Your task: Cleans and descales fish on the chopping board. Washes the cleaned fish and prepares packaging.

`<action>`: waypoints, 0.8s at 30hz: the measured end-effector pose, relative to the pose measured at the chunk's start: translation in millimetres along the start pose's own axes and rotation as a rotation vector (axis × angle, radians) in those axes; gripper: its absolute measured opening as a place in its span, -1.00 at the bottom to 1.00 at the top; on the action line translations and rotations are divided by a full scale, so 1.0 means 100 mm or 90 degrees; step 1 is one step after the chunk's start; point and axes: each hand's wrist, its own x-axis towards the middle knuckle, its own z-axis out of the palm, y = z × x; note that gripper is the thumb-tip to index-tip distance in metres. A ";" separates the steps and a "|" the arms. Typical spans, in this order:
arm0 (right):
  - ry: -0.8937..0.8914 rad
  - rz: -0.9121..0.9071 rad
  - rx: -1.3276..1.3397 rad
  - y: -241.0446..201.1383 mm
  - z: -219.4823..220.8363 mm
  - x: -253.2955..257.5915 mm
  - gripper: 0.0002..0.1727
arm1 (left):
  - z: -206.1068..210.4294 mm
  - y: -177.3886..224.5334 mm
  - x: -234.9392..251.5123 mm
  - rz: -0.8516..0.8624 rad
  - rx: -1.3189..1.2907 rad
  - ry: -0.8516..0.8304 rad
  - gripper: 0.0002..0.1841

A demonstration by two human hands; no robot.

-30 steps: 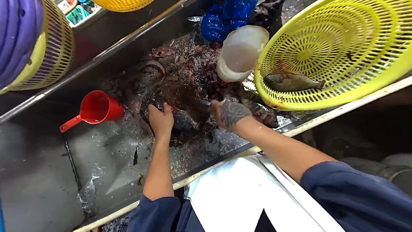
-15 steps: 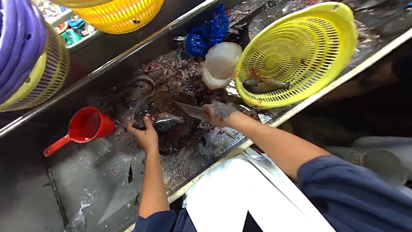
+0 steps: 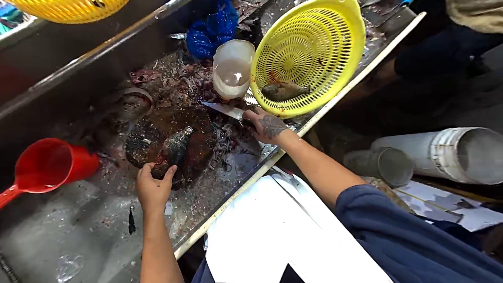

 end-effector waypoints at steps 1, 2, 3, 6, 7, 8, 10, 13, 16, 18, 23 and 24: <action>0.045 -0.013 -0.008 0.04 0.08 0.02 -0.40 | -0.01 0.01 -0.01 -0.001 -0.007 -0.011 -0.43; 0.101 -0.032 0.003 0.09 0.15 0.04 -0.43 | -0.02 0.03 -0.03 -0.003 -0.010 -0.015 -0.45; 0.151 -0.054 0.045 0.14 0.19 0.03 -0.48 | -0.03 0.05 -0.05 -0.006 -0.008 -0.011 -0.44; 0.201 -0.085 0.282 0.35 0.05 -0.07 -0.63 | -0.05 0.13 -0.12 -0.014 -0.019 0.031 -0.30; 0.179 -0.059 0.324 0.47 -0.06 -0.13 -0.67 | -0.04 0.14 -0.14 -0.015 -0.024 0.035 -0.23; 0.149 -0.020 0.310 0.61 -0.19 -0.19 -0.72 | -0.02 0.15 -0.15 -0.019 -0.026 0.029 -0.17; 0.091 0.037 0.201 0.90 -0.32 -0.26 -0.79 | 0.02 0.17 -0.13 -0.028 -0.022 0.005 -0.13; 0.031 0.047 0.056 1.08 -0.15 -0.31 -0.81 | 0.09 0.23 -0.08 -0.028 -0.001 -0.025 -0.21; -0.009 0.121 -0.037 0.88 -0.01 -0.33 -0.66 | 0.14 0.28 -0.07 -0.047 0.016 -0.031 -0.24; -0.009 0.164 -0.029 0.60 0.01 -0.36 -0.64 | 0.13 0.25 -0.11 -0.043 0.012 -0.021 -0.26; -0.072 0.114 0.138 0.59 -0.06 -0.39 -0.75 | 0.14 0.29 -0.13 0.011 -0.006 -0.009 -0.25; -0.009 0.085 0.178 0.66 -0.13 -0.43 -0.77 | 0.15 0.32 -0.11 0.013 -0.004 -0.009 -0.25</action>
